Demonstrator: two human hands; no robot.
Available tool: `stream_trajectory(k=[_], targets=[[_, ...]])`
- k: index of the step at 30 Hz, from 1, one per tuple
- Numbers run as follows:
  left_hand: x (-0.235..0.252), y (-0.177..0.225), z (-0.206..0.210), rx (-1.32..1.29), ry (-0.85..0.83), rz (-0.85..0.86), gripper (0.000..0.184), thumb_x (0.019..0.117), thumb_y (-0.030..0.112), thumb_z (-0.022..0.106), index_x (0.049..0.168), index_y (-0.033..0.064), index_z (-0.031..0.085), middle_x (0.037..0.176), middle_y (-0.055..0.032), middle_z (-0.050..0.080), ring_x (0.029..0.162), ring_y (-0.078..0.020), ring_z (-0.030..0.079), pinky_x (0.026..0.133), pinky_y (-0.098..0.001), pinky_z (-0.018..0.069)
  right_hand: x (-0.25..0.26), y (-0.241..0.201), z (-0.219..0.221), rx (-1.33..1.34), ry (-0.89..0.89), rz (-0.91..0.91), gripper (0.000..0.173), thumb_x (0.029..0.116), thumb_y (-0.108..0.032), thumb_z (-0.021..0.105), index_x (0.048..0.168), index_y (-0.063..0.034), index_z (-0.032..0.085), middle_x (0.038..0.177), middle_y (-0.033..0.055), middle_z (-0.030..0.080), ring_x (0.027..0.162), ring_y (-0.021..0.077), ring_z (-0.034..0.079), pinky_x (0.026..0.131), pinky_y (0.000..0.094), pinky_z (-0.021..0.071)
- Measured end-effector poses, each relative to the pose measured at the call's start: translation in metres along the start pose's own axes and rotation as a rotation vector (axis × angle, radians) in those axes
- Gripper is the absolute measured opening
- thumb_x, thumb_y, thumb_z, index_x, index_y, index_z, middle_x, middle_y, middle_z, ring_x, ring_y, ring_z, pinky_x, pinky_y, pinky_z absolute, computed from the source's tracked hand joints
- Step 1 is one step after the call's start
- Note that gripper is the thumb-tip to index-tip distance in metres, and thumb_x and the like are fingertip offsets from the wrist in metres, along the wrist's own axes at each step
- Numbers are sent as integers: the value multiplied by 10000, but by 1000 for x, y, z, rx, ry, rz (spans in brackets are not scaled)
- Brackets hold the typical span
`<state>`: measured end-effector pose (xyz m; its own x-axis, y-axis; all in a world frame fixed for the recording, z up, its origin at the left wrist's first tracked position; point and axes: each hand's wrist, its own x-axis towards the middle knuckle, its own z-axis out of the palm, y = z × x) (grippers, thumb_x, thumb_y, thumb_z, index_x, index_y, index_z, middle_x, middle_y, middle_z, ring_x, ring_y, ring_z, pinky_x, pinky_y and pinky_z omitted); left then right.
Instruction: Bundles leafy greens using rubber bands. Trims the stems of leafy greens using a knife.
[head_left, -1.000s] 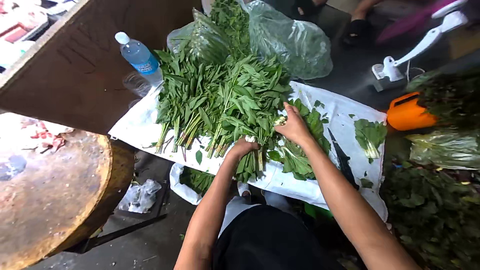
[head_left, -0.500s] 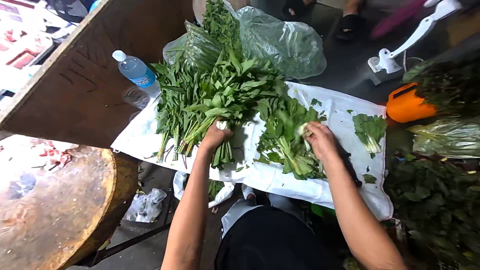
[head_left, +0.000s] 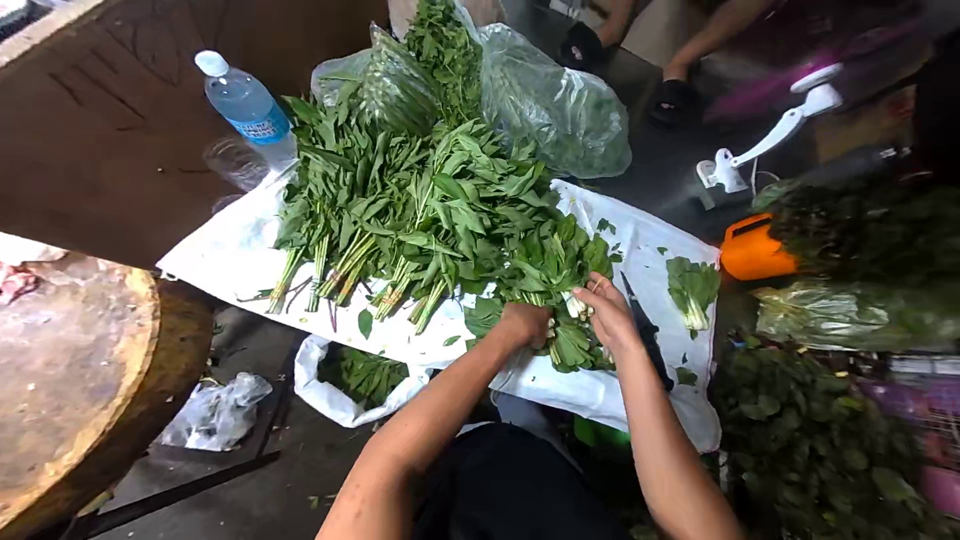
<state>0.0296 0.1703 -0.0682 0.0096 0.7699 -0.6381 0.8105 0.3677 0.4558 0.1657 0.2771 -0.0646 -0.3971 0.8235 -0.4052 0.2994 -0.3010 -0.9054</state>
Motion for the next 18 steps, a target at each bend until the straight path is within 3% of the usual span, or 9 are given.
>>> stream_trajectory(k=[2, 4, 7, 9, 11, 14, 18], targets=[[6, -4, -2, 22, -3, 20, 752, 833, 248, 775, 1503, 148, 448, 1197, -293, 652, 1099, -519, 631, 849, -733, 489, -9, -10, -12, 110, 17, -14, 677, 954, -74, 668, 1543, 9, 344, 1445, 204, 512, 1245, 238, 579, 990, 388, 538], [14, -11, 1, 10, -22, 51, 811, 821, 262, 791, 1535, 169, 417, 1220, -299, 645, 1116, -521, 626, 875, -737, 484, -19, -15, -23, 277, -5, -10, 492, 1041, -96, 524, 1501, 14, 386, 1289, 174, 591, 1076, 208, 643, 904, 359, 567], [21, -16, -4, 32, -45, 90, 790, 820, 237, 782, 1528, 161, 438, 1251, -286, 640, 1136, -507, 625, 889, -736, 482, -30, -19, -31, 637, -19, 72, 319, 1095, -176, 343, 1312, 22, 468, 1109, 226, 671, 938, 296, 722, 804, 392, 622], [17, -16, -10, 84, -48, 108, 678, 842, 222, 755, 1455, 93, 497, 1212, -288, 648, 1117, -499, 634, 877, -721, 494, -38, -20, -33, 770, -49, 129, 361, 1086, -244, 293, 1244, 13, 490, 1072, 252, 684, 909, 338, 736, 760, 412, 637], [9, -21, -16, 128, -47, 119, 616, 845, 220, 745, 1406, 75, 536, 1164, -279, 665, 1078, -489, 649, 860, -707, 505, -44, -20, -33, 825, -98, 146, 435, 1090, -310, 251, 1251, 0, 510, 1075, 257, 693, 918, 356, 738, 755, 427, 637], [-20, -33, -30, 144, -70, 99, 617, 885, 248, 748, 1436, 92, 518, 1158, -274, 668, 1077, -490, 649, 878, -705, 501, -53, -19, -29, 884, -200, 105, 505, 1100, -379, 217, 1260, -22, 537, 1060, 244, 710, 907, 337, 743, 773, 416, 636], [-58, -67, -39, 184, -69, -53, 451, 911, 263, 719, 1320, 102, 623, 1087, -248, 696, 1022, -473, 671, 844, -709, 508, -58, -13, -18, 888, -327, 94, 557, 1085, -453, 232, 1316, -65, 559, 1200, 233, 694, 936, 290, 734, 770, 362, 611]])
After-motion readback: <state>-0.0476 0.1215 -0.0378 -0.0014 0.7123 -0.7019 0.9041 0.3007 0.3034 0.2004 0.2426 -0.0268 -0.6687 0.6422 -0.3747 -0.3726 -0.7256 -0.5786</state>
